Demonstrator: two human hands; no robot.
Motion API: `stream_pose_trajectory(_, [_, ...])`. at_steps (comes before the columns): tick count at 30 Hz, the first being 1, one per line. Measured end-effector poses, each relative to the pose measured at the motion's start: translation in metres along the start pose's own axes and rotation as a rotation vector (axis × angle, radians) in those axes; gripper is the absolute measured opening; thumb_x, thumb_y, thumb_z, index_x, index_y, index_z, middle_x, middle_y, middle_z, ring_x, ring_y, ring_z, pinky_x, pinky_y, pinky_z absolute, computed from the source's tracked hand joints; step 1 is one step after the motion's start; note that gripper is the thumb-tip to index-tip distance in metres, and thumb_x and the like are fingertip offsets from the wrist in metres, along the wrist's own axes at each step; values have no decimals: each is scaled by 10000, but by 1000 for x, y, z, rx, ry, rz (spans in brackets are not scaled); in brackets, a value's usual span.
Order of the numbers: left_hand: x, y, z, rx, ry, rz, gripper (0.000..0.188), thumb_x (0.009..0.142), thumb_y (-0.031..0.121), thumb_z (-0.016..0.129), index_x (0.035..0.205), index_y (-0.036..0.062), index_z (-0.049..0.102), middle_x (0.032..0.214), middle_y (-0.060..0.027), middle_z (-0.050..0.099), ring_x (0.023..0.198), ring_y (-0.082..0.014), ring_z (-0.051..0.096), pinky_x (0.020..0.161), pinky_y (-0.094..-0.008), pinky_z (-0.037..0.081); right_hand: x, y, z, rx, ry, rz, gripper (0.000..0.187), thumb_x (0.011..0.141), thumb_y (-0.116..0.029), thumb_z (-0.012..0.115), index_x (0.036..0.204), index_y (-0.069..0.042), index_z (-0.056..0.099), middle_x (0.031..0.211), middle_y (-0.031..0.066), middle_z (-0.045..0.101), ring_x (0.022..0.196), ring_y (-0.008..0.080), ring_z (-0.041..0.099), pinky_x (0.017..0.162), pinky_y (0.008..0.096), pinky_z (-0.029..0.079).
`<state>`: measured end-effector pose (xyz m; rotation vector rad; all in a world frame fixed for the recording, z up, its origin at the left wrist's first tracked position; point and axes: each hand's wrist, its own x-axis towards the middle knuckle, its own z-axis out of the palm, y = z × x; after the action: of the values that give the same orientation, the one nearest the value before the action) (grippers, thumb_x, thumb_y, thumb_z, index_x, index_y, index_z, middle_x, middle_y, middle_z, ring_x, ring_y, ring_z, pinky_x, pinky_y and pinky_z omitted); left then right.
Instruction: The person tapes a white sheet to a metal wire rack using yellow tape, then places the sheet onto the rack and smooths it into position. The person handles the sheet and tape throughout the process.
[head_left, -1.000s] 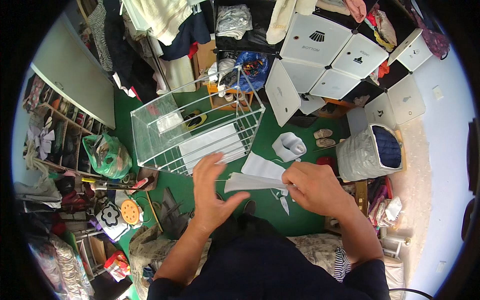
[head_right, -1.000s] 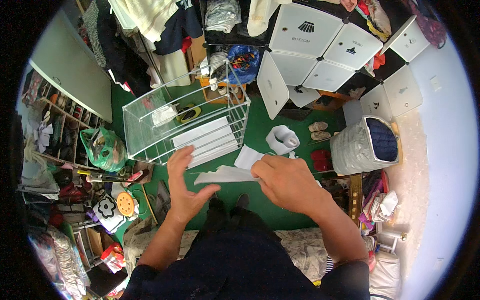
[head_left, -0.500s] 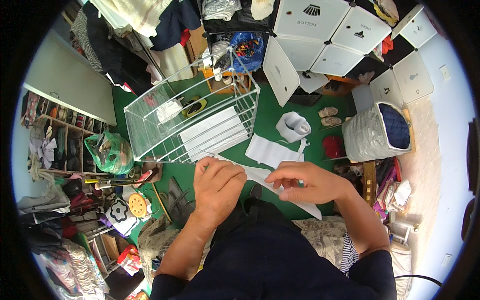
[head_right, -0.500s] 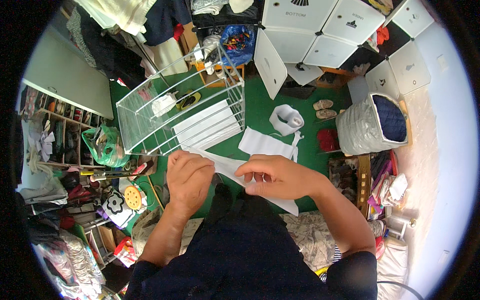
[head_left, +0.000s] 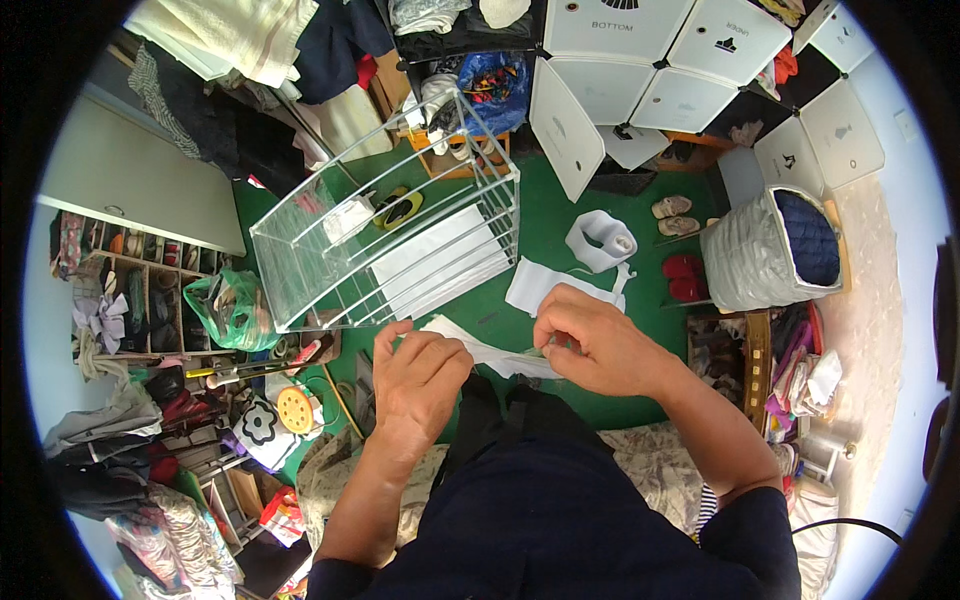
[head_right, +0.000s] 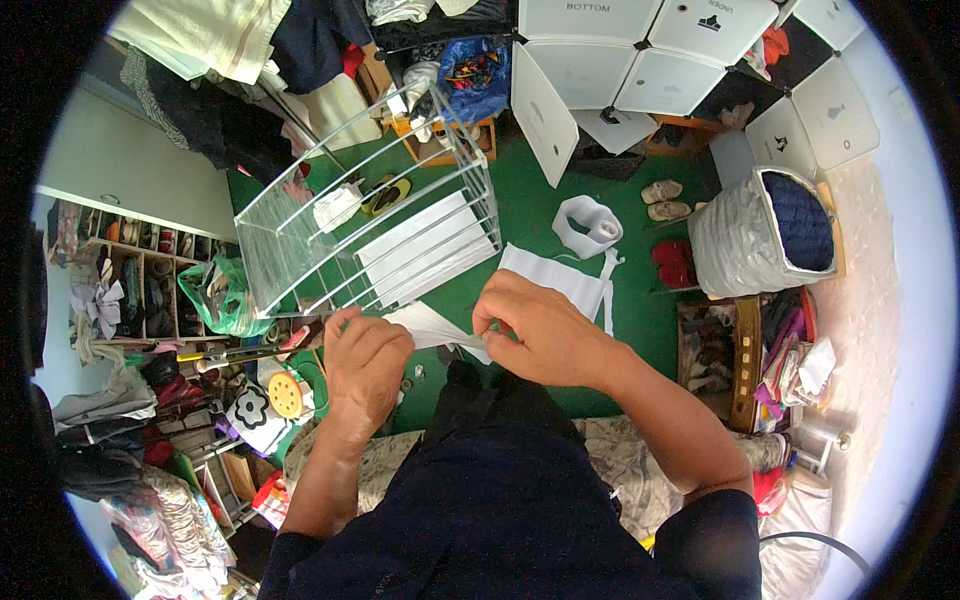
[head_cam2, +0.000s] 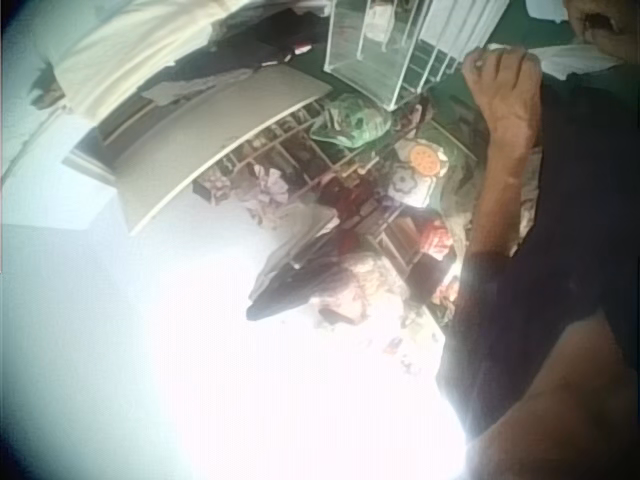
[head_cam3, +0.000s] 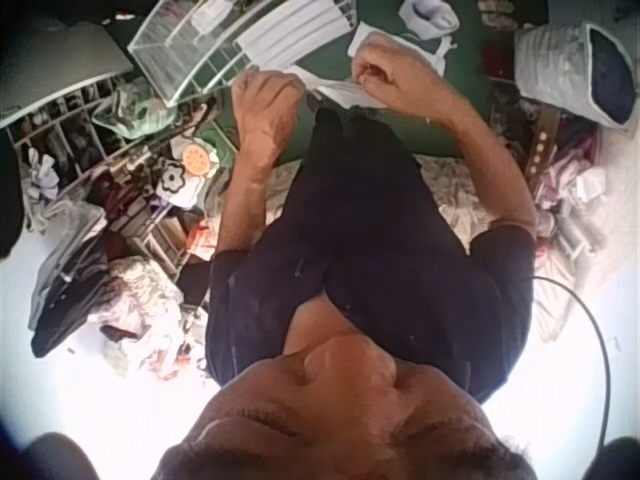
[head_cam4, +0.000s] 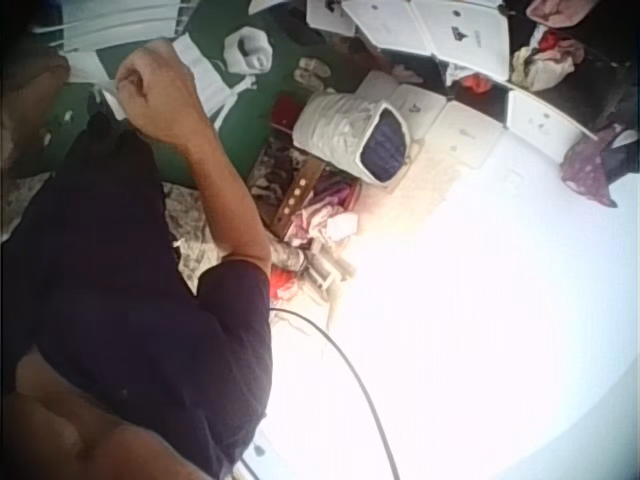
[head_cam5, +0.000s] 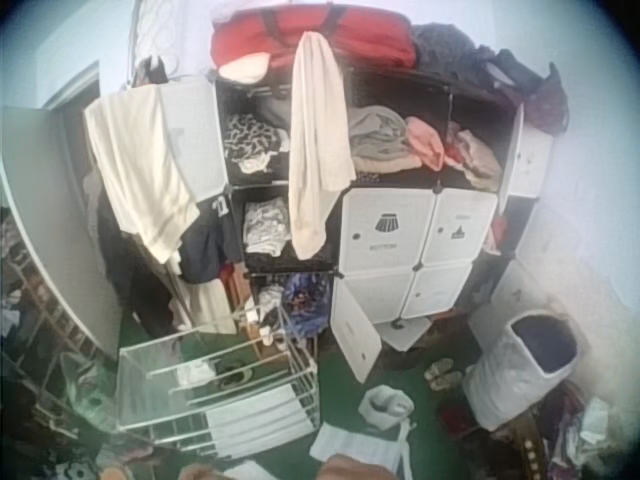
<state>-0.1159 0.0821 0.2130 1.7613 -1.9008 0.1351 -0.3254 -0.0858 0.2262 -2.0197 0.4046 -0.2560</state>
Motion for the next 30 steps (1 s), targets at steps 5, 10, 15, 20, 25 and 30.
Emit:
stream_pose_trajectory(5, [3,-2,7,-28,-31,-9,200,715,32,732,884,126,680,935,17,682,895,-175,661,1005,-480,452,5,-2,-3,-197,75,-137,145,829,-25,653,961,-52,600,901,108,604,921,328,606,755,421,505])
stream_pose_trajectory(10, [3,-1,8,-70,-64,-10,198,729,19,726,889,126,681,907,13,665,863,-182,651,1022,-484,448,9,-23,-8,-337,115,-212,225,806,-3,676,1020,-58,633,902,107,619,921,328,623,749,432,520])
stream_pose_trajectory(15, [4,2,6,-111,-59,-31,183,736,11,726,869,122,668,896,3,670,858,-198,658,1023,-488,461,6,-27,-9,-153,89,-78,250,829,6,681,1070,-45,641,900,112,621,906,299,650,743,393,529])
stream_pose_trajectory(20, [6,5,3,-167,-32,-26,184,743,14,713,888,123,680,887,3,650,868,-201,647,1030,-475,452,0,-18,-9,-42,119,-17,297,846,9,722,1130,-31,648,918,95,613,877,227,648,782,340,528])
stream_pose_trajectory(25, [3,3,0,-130,-37,0,171,752,25,706,892,116,670,877,-1,644,864,-206,641,1029,-474,450,-4,-17,-5,81,146,6,508,782,-8,815,1261,-43,651,972,78,618,924,192,630,858,329,525])
stream_pose_trajectory(30, [0,3,-6,-117,-30,0,170,752,29,703,894,116,667,874,-4,643,860,-208,639,1033,-471,446,-15,-12,0,-45,18,3,548,759,-132,857,1264,-58,658,1035,107,651,961,255,641,879,353,522])
